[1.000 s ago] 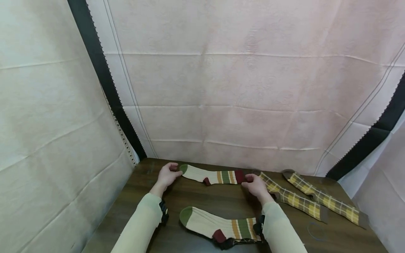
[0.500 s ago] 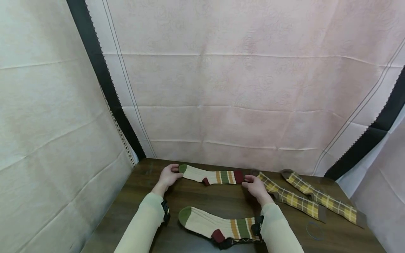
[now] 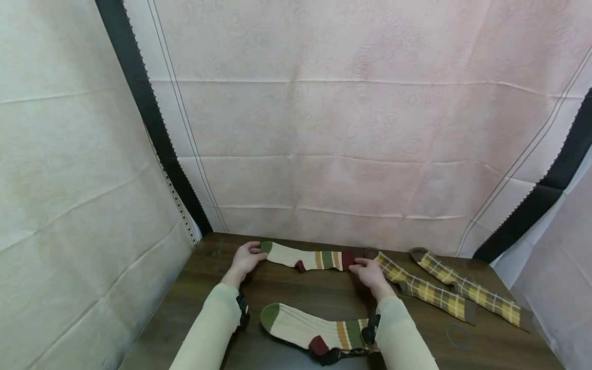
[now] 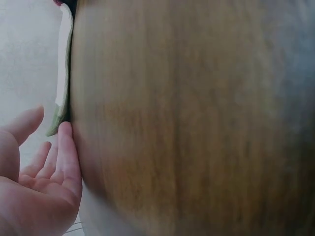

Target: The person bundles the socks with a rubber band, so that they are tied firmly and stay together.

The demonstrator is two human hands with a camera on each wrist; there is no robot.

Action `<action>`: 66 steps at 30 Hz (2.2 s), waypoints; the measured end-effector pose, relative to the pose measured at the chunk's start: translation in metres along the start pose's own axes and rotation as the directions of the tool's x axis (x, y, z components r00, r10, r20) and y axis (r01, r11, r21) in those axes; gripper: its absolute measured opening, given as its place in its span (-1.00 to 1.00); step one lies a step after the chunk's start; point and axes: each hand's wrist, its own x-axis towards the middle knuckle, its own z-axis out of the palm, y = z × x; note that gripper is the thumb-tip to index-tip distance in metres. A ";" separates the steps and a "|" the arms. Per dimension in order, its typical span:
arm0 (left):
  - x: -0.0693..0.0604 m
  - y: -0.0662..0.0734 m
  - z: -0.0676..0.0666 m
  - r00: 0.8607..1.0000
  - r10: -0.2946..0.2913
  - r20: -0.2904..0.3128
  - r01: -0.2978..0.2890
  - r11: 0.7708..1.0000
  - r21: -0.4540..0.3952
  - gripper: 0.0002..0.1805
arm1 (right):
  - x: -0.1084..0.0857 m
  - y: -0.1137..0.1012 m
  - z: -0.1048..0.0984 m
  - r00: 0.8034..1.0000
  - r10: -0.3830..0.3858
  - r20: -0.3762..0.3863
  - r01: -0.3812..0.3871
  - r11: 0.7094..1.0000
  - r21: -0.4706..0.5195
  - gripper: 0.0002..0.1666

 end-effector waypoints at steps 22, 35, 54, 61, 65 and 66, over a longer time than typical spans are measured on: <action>0.006 -0.003 0.008 0.994 -0.019 -0.104 0.020 1.000 0.013 -0.64 | -0.013 -0.007 0.006 0.986 0.062 -0.156 -0.074 0.994 -0.077 -0.70; 0.002 0.001 0.010 0.981 -0.071 -0.179 0.096 0.986 0.136 -0.74 | -0.009 0.001 0.006 0.989 0.052 -0.136 -0.058 0.998 -0.040 -0.66; -0.005 -0.005 0.002 0.993 -0.038 -0.108 0.051 0.992 0.118 -0.81 | -0.008 -0.001 0.002 0.998 0.061 -0.003 -0.061 0.998 -0.033 -0.40; -0.008 -0.007 0.000 0.995 -0.014 -0.099 0.025 0.994 0.107 -0.88 | -0.010 0.000 0.007 0.997 0.065 -0.050 -0.068 0.996 -0.061 -0.50; -0.008 -0.008 0.002 0.997 -0.034 -0.068 0.037 0.999 0.034 -0.73 | -0.011 0.002 0.010 0.996 0.052 -0.074 -0.057 0.995 -0.076 -0.52; -0.008 -0.008 0.002 0.998 -0.038 -0.057 0.039 0.999 0.016 -0.67 | -0.011 0.003 0.010 0.996 0.048 -0.073 -0.054 0.995 -0.079 -0.53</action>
